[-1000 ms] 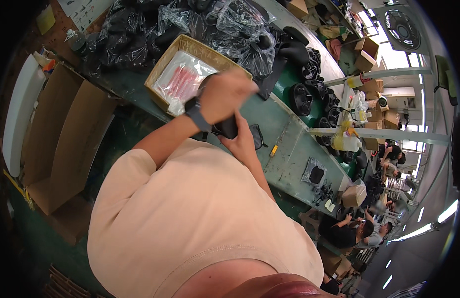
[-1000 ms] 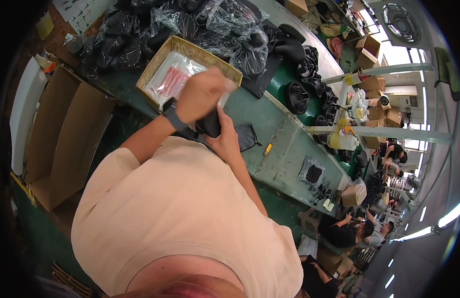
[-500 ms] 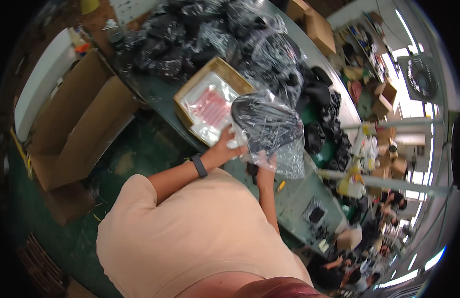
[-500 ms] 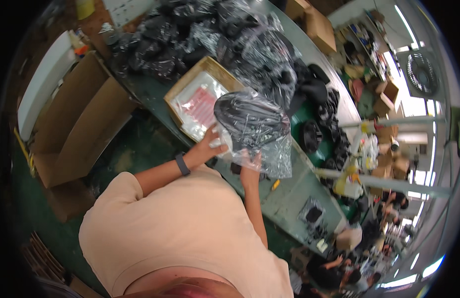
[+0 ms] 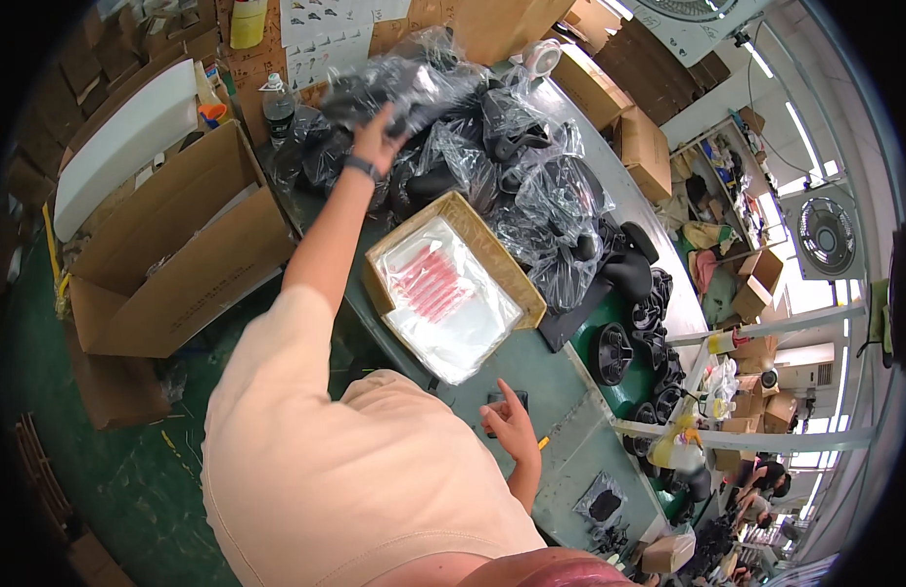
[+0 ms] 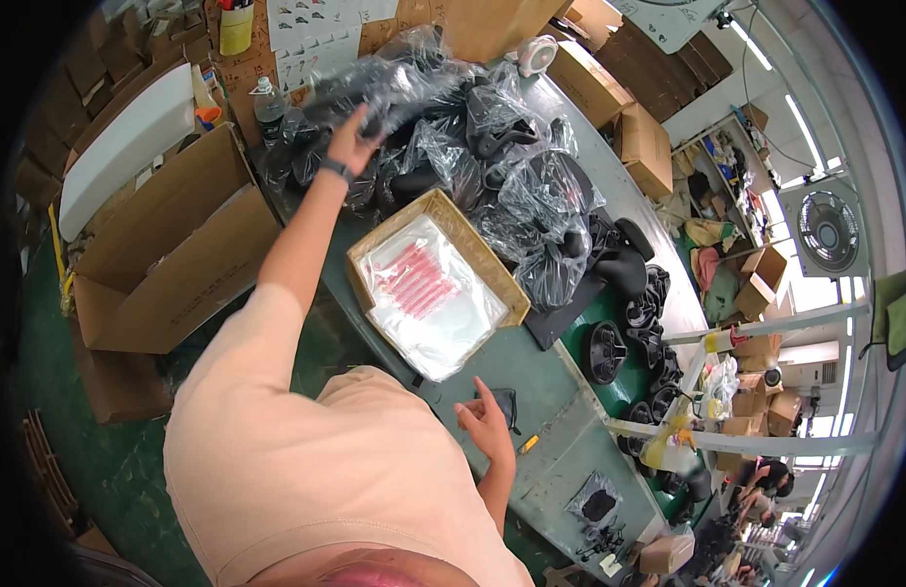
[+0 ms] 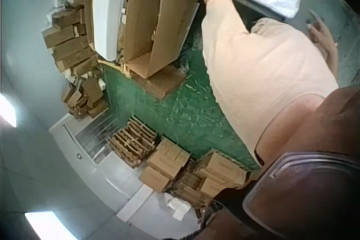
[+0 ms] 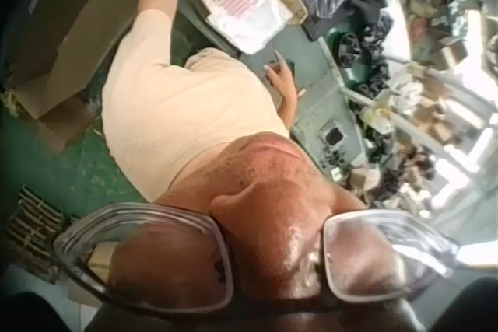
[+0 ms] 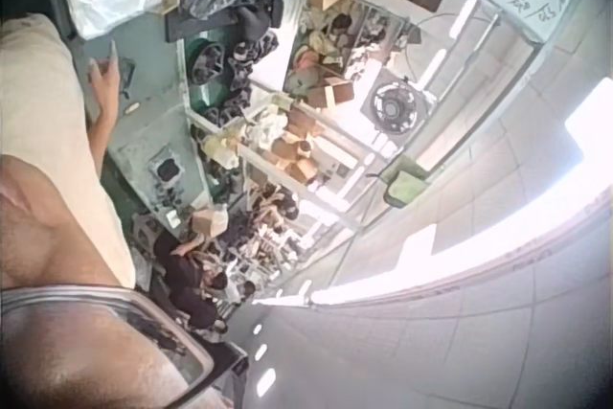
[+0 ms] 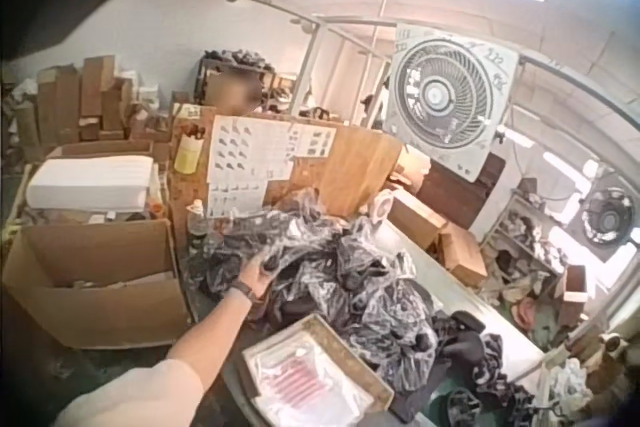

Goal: The recorder is picking up individual bicycle seats from a conveyor belt/table and placing them into individual plastic bags.

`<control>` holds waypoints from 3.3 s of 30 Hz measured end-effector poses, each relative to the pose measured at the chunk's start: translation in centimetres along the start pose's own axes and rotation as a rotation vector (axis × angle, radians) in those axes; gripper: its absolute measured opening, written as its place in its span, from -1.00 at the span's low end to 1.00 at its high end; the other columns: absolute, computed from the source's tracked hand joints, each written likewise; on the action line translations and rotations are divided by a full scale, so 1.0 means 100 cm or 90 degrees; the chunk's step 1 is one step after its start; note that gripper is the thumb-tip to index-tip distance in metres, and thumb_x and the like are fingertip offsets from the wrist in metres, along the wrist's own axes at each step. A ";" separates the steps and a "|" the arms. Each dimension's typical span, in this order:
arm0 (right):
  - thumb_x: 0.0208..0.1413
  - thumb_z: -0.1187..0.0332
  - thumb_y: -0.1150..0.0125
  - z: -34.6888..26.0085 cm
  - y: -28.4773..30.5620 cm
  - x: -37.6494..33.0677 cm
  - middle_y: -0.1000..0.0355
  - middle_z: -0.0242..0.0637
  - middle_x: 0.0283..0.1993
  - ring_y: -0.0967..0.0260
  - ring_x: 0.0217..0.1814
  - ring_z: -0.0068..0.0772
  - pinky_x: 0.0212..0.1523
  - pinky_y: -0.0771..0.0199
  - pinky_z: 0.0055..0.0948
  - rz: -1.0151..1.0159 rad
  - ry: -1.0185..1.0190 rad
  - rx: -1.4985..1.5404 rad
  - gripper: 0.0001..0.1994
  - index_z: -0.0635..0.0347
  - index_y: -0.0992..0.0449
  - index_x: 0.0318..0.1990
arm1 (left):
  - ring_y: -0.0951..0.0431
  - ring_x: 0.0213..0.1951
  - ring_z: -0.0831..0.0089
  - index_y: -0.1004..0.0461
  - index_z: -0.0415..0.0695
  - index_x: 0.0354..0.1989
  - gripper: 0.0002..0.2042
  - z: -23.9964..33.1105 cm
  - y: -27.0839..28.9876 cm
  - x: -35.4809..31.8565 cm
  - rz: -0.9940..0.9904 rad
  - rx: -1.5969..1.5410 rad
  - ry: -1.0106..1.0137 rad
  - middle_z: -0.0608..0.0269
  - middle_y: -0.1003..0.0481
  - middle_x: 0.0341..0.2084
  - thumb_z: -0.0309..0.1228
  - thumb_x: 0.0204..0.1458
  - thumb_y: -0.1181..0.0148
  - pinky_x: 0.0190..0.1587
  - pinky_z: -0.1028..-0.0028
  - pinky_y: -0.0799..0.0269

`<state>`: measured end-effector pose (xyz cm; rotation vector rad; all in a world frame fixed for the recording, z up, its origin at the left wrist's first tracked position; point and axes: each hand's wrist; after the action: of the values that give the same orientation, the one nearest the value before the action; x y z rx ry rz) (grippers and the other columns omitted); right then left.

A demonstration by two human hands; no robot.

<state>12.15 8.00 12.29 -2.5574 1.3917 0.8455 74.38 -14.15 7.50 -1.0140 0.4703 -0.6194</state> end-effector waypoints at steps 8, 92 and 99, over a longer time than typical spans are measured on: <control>0.17 0.05 -0.53 0.137 0.027 0.006 -0.70 0.01 -0.06 -0.70 -0.05 -0.02 0.01 -0.64 -0.11 0.199 -0.075 -0.353 -0.11 0.29 -0.27 0.55 | -0.66 -0.32 0.37 -0.31 -0.16 0.38 -0.47 -0.192 0.022 -0.155 -0.133 0.625 -0.322 0.20 -0.65 -0.29 -0.37 0.28 -0.32 -0.23 0.30 -0.60; 0.00 0.14 -0.44 0.041 0.011 0.024 -0.17 -0.03 0.65 -0.60 -0.06 -0.08 -0.26 -0.54 -0.30 -0.179 0.249 0.853 -0.02 0.24 -0.17 0.60 | -0.23 -0.57 0.75 -0.50 -0.15 0.15 -0.81 -0.095 -0.015 -0.333 -0.137 -0.154 0.828 0.50 -0.30 -0.53 -0.44 0.46 -0.08 -0.57 0.67 -0.16; -0.01 0.32 -0.45 0.049 0.000 0.012 -0.57 0.08 -0.03 -0.57 -0.11 -0.09 -0.19 -0.64 -0.19 -0.095 0.168 0.715 -0.29 0.32 -0.39 0.35 | -0.45 -0.48 0.63 -0.60 -0.14 0.11 -0.76 -0.143 -0.051 -0.369 -0.065 0.157 0.801 0.39 -0.53 -0.42 -0.29 0.48 -0.10 -0.36 0.61 -0.49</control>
<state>10.58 8.81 7.59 -1.8295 1.1787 -0.2952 36.94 -0.34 8.37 -0.3006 1.3948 -1.3529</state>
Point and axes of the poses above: each hand's wrist, its own x-axis towards the middle knuckle, its own y-axis out of the back of the hand, z = x × y
